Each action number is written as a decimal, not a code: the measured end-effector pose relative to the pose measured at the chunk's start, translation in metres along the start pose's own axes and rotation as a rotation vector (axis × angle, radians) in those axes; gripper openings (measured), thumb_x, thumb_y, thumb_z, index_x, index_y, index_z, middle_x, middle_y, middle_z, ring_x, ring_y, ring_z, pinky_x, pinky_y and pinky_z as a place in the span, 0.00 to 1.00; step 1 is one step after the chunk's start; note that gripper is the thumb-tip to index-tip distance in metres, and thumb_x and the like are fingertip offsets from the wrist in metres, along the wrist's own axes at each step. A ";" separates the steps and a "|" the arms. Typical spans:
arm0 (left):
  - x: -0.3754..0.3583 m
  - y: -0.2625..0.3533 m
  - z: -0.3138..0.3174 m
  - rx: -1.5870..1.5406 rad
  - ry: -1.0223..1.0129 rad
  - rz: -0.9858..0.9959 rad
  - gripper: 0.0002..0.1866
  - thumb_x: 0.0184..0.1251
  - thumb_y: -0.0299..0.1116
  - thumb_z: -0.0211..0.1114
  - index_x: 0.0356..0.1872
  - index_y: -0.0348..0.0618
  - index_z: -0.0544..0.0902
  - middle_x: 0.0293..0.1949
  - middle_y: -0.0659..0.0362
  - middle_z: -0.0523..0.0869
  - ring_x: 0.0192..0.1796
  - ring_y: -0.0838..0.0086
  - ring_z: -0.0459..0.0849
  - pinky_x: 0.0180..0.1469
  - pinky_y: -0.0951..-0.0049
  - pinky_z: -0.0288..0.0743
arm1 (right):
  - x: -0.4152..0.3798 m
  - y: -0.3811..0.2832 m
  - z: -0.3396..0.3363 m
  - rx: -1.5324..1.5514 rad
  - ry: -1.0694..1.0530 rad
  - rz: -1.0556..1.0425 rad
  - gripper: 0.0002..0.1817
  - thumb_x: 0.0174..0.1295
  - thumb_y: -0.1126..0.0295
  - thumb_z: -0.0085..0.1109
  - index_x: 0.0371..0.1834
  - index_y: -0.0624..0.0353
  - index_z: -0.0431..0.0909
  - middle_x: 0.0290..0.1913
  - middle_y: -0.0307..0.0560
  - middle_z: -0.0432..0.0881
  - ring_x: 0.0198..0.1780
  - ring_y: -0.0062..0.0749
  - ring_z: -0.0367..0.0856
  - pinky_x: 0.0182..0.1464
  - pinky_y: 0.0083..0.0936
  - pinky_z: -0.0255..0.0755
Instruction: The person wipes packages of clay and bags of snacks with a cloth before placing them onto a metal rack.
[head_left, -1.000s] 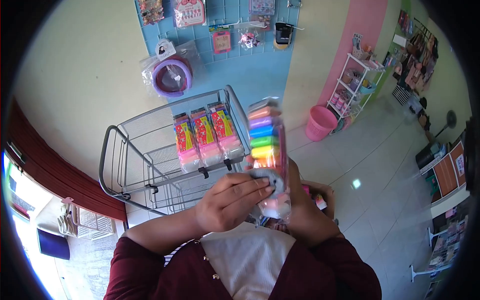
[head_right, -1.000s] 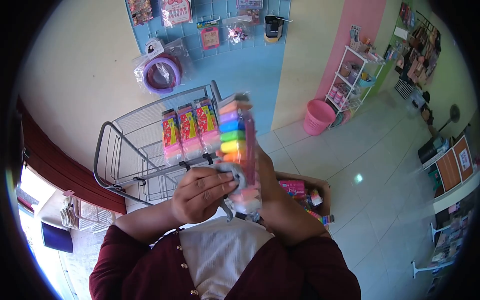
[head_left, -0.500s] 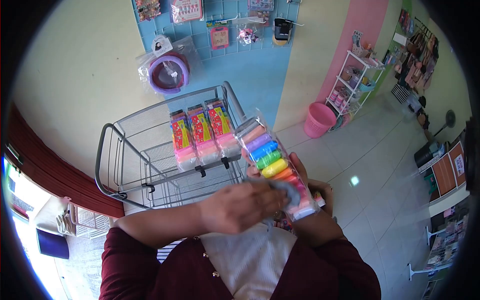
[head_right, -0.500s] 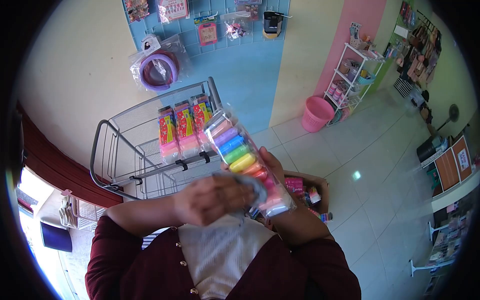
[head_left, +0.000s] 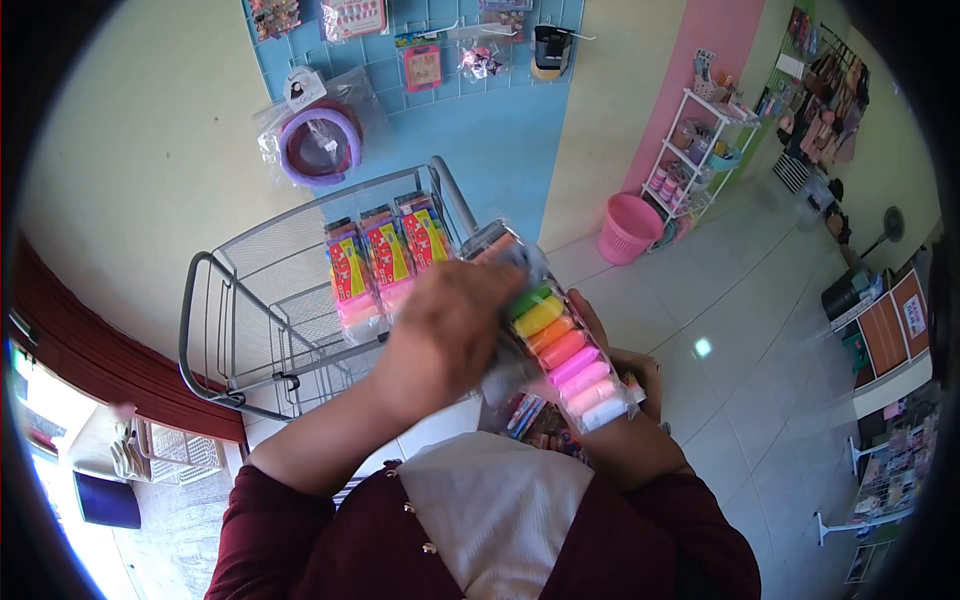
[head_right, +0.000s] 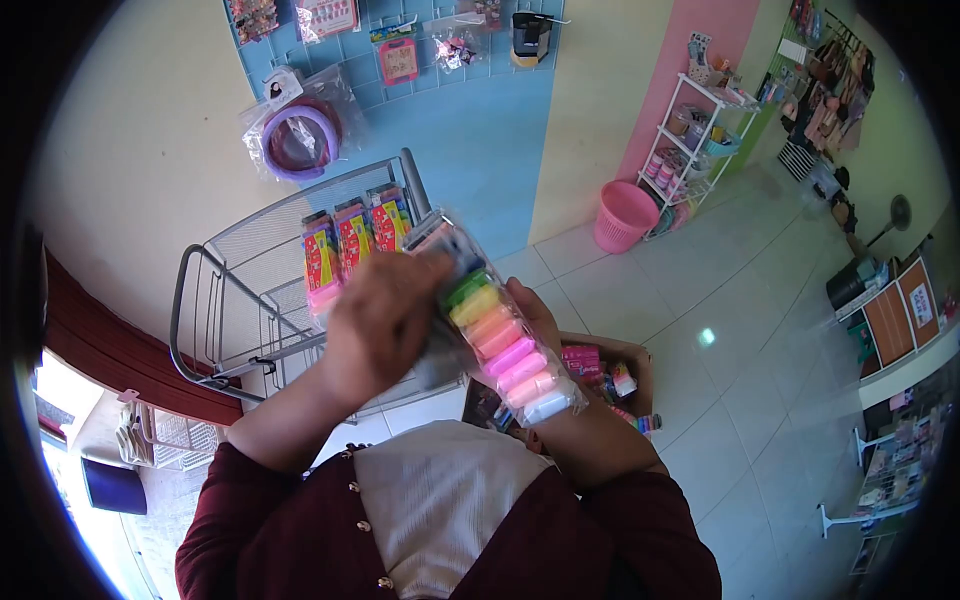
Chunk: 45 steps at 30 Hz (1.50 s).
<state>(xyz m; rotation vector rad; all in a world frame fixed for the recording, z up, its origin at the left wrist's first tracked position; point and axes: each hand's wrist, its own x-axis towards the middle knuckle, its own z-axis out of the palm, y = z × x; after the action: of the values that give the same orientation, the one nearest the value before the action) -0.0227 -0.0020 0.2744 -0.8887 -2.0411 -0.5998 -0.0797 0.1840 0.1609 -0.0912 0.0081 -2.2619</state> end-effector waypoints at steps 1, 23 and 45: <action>0.001 -0.005 -0.001 0.010 0.019 -0.067 0.21 0.52 0.12 0.63 0.51 0.32 0.84 0.49 0.48 0.87 0.45 0.56 0.85 0.49 0.63 0.79 | -0.004 0.013 0.031 -0.023 -0.019 -0.028 0.33 0.73 0.50 0.48 0.68 0.69 0.68 0.60 0.62 0.80 0.59 0.46 0.82 0.64 0.46 0.74; -0.077 0.038 0.019 -1.736 0.075 -1.497 0.22 0.74 0.20 0.53 0.68 0.39 0.75 0.51 0.53 0.87 0.48 0.67 0.89 0.53 0.66 0.85 | 0.008 -0.013 0.081 -0.137 -0.258 -0.310 0.40 0.68 0.50 0.57 0.75 0.63 0.56 0.68 0.57 0.66 0.52 0.38 0.75 0.50 0.33 0.74; -0.080 0.010 0.050 -1.816 -0.164 -1.674 0.19 0.79 0.38 0.50 0.59 0.37 0.78 0.48 0.51 0.87 0.45 0.65 0.89 0.49 0.62 0.85 | 0.014 0.008 0.065 -1.241 0.048 -1.308 0.47 0.71 0.63 0.59 0.82 0.57 0.34 0.76 0.54 0.55 0.72 0.39 0.62 0.72 0.39 0.58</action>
<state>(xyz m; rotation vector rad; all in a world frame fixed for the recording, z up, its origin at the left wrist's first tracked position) -0.0055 0.0073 0.1813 0.4202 -1.3946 -3.4883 -0.0778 0.1692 0.2264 -0.9010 1.8335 -3.0732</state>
